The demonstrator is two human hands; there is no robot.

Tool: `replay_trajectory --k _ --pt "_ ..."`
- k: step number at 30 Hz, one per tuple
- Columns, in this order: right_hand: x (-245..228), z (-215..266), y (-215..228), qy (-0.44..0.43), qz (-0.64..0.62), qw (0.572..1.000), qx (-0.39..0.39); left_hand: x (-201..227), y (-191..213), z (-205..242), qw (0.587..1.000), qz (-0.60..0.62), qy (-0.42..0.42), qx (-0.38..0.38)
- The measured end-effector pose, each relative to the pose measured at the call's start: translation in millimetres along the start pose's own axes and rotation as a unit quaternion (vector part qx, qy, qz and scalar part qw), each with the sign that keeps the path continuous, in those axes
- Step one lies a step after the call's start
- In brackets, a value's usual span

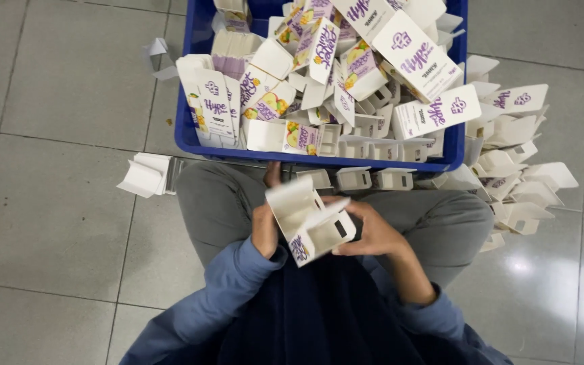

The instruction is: A person sits on the floor and manually folds small cardboard product boxes from a large blue bin.

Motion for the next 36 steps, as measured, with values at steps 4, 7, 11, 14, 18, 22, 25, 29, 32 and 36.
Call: replay_trajectory --k 4,7,11,14,18,22,25,29,32,36 --pt "34.0 -1.7 -5.4 -0.002 -0.028 0.999 0.039 61.7 -1.1 36.6 0.969 -0.043 -0.227 -0.088" --pt "30.0 -25.2 -21.4 0.006 -0.037 0.999 0.028 75.0 0.1 51.6 0.946 -0.129 -0.282 -0.097" --pt "35.4 -44.8 -40.5 -0.038 -0.056 0.997 0.026 70.8 13.9 46.7 0.958 -0.175 -0.227 -0.03" --pt "26.8 -75.1 -43.3 -0.039 -0.022 0.999 0.02 99.7 54.2 52.0 0.93 -0.117 -0.343 0.056" --pt "33.9 -141.3 -52.5 0.031 0.109 0.992 0.063 132.6 139.8 74.8 0.828 -0.199 -0.477 0.216" --pt "97.8 -230.1 -143.1 0.052 0.13 0.99 0.001 94.0 227.5 112.0 0.819 -0.196 -0.455 0.289" --pt "179.0 -278.8 -216.8 0.127 0.254 0.948 -0.145 89.2 247.9 142.8 0.838 -0.144 -0.395 0.349" --pt "306.4 -301.3 -262.2 -0.078 0.439 0.876 -0.185 49.0 270.3 155.7 0.847 -0.066 -0.351 0.392" --pt "343.7 -304.0 -275.3 -0.115 0.488 0.847 -0.178 18.5 282.2 158.5 0.85 0.003 -0.309 0.426" --pt "362.9 -294.4 -289.1 -0.046 0.582 0.783 -0.215 5.7 287.1 144.6 0.851 0.024 -0.29 0.438"
Point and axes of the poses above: each hand's wrist, its own z-axis away from the middle knuckle, its own y-axis out of the back of the hand, x = y × z, the point moved 3 cm from there along -z, towards the middle knuckle, and after that the axes turned 13 degrees about y, right-handed, at the moved point
